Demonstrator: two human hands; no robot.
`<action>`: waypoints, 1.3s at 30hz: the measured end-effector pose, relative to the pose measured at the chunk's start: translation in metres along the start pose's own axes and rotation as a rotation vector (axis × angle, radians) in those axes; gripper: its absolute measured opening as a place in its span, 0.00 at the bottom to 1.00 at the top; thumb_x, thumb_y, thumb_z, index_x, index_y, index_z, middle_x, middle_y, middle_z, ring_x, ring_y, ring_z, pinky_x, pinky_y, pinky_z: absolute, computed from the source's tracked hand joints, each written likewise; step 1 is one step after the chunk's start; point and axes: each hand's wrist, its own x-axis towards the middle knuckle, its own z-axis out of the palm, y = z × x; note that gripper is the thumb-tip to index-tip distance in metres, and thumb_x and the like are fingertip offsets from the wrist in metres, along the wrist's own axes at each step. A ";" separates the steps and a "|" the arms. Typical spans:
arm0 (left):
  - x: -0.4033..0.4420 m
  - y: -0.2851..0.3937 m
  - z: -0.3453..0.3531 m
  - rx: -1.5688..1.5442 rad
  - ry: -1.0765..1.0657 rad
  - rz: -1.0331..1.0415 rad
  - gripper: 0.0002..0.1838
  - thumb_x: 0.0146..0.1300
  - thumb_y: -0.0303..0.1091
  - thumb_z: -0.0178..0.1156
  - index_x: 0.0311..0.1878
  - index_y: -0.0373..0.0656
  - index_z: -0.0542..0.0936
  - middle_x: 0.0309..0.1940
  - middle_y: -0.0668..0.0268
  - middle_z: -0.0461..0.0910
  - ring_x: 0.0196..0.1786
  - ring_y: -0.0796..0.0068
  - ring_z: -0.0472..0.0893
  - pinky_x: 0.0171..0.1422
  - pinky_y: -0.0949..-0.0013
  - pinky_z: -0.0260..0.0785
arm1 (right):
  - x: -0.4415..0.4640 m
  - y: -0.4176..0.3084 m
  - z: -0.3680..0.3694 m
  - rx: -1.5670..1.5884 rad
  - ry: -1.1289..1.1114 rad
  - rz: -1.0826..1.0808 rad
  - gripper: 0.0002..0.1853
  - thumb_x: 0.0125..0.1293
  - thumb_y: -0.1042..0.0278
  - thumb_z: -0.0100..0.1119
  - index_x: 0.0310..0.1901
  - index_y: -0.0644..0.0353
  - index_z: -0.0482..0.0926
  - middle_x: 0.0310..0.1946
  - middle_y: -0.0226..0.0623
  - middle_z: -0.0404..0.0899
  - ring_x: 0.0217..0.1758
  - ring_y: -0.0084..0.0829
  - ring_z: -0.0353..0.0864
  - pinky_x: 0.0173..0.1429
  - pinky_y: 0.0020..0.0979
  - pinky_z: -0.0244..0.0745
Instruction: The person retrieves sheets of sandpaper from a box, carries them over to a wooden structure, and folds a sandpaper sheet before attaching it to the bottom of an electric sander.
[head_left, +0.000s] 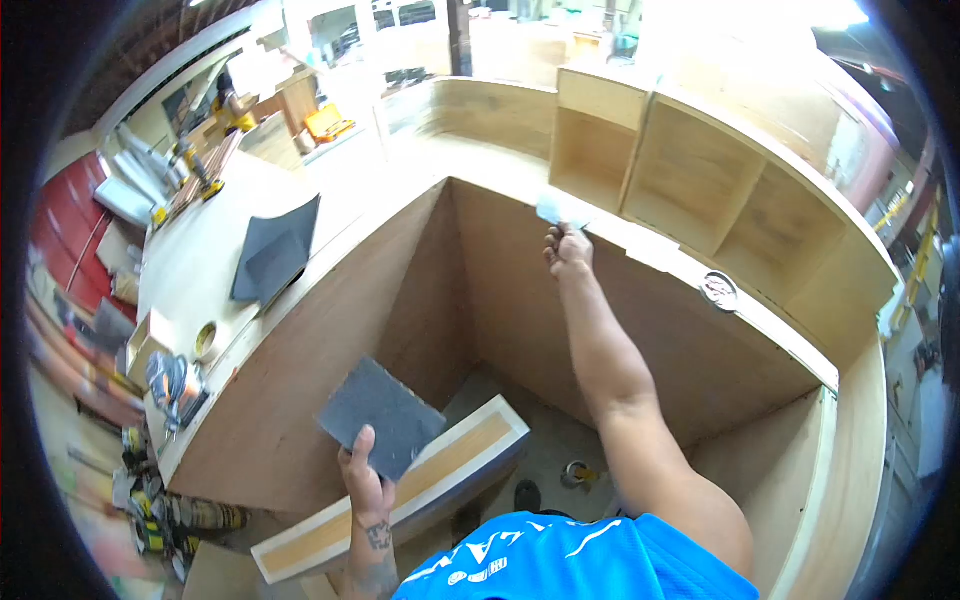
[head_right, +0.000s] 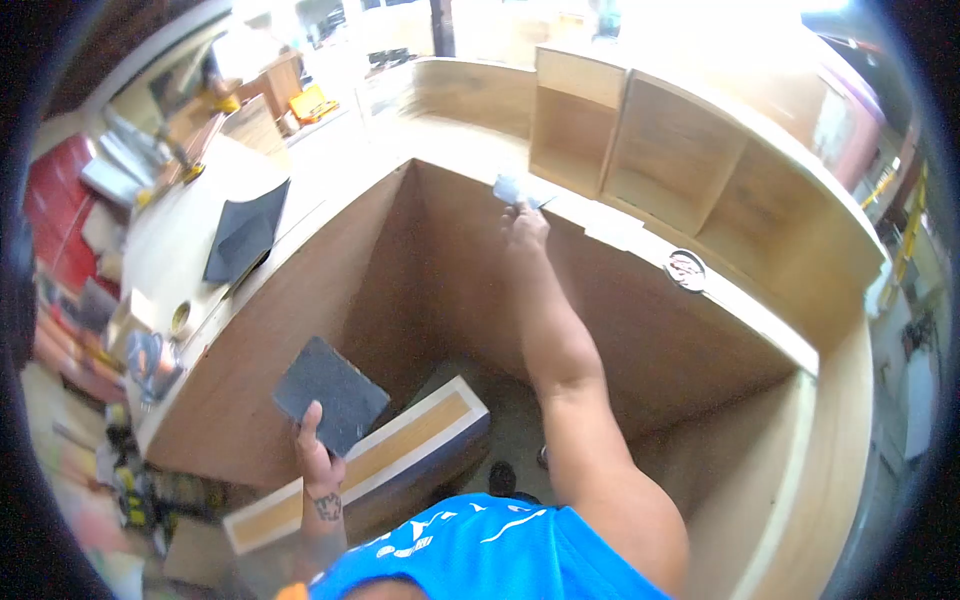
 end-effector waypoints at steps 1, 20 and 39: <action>0.005 0.003 0.001 -0.096 0.036 0.006 0.26 0.67 0.39 0.66 0.64 0.38 0.75 0.54 0.61 0.83 0.54 0.64 0.85 0.62 0.59 0.77 | -0.007 0.005 -0.005 0.021 -0.114 -0.088 0.07 0.74 0.59 0.63 0.40 0.52 0.80 0.26 0.27 0.79 0.26 0.23 0.78 0.25 0.26 0.71; 0.062 0.039 0.013 -0.379 0.124 0.020 0.24 0.64 0.41 0.69 0.61 0.47 0.75 0.53 0.68 0.81 0.54 0.72 0.83 0.59 0.66 0.77 | -0.332 0.064 -0.046 -0.307 -0.852 0.046 0.10 0.75 0.69 0.56 0.51 0.65 0.79 0.38 0.33 0.83 0.36 0.23 0.82 0.41 0.28 0.79; 0.030 0.018 0.022 0.045 -0.178 0.136 0.13 0.69 0.31 0.64 0.55 0.38 0.80 0.50 0.64 0.83 0.50 0.75 0.83 0.58 0.68 0.75 | -0.319 0.071 -0.042 -0.265 -0.774 0.082 0.14 0.78 0.57 0.58 0.47 0.61 0.82 0.38 0.35 0.86 0.37 0.25 0.88 0.36 0.29 0.85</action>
